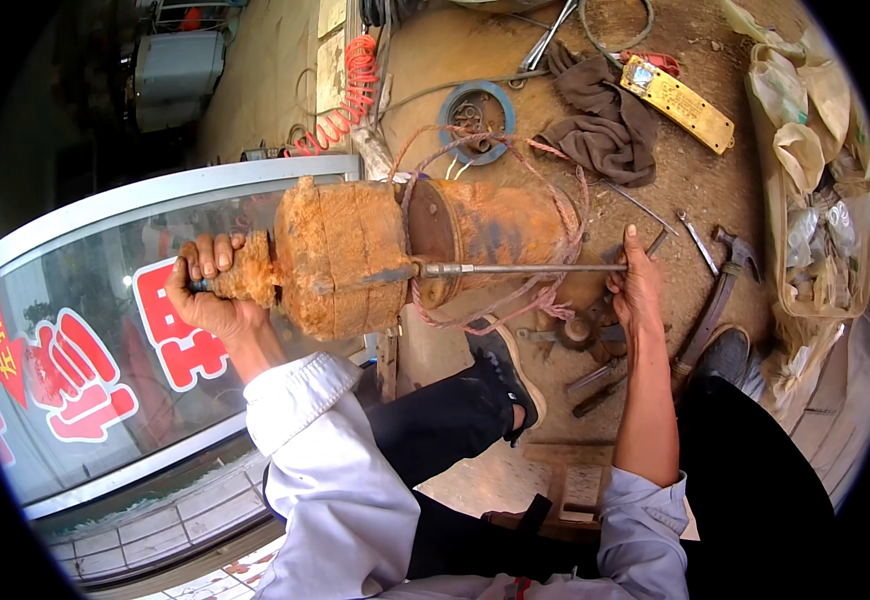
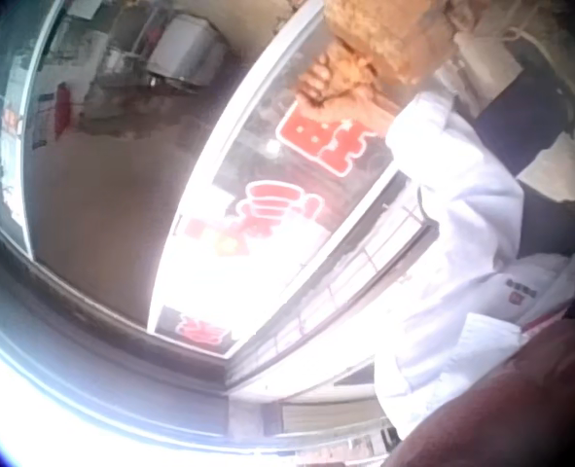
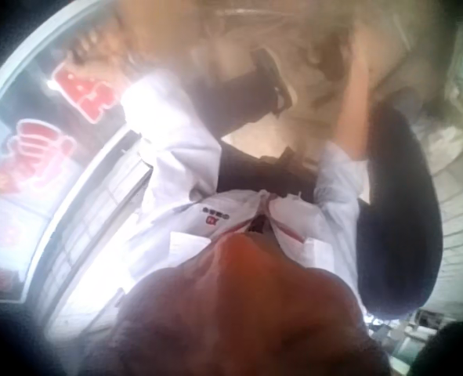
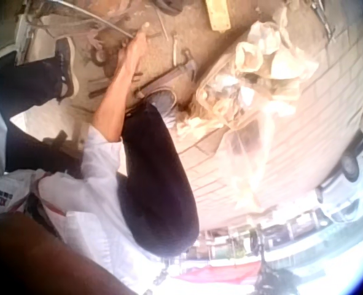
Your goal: The person receives a persimmon and an orange from a street vendor, then enters a cluttered workshop and places the fruits on a CRT monitor. The person then sits on the ground outside and uses a metal rod to repeatedly pry and rotate a rusty cylindrical motor component.
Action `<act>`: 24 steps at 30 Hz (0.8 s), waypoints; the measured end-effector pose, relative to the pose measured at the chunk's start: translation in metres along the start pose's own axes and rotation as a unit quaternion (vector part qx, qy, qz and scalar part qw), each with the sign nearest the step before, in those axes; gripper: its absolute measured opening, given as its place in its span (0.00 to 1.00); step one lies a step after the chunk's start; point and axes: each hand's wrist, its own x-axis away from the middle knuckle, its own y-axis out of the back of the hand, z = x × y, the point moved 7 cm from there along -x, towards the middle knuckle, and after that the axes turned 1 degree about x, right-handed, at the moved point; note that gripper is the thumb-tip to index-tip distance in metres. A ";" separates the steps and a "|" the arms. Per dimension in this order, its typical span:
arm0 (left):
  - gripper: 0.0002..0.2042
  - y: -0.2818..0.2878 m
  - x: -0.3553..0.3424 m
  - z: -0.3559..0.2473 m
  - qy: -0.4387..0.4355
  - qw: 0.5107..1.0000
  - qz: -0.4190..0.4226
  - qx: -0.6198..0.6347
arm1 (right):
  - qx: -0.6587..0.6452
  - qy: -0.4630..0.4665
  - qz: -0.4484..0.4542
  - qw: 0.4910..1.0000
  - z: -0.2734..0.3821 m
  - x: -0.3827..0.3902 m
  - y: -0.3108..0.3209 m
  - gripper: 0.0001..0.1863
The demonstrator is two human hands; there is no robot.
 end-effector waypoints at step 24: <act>0.17 -0.007 0.008 -0.005 -0.020 0.997 0.058 -0.042 | 0.433 0.117 -0.051 0.892 0.003 -0.026 -0.032 0.23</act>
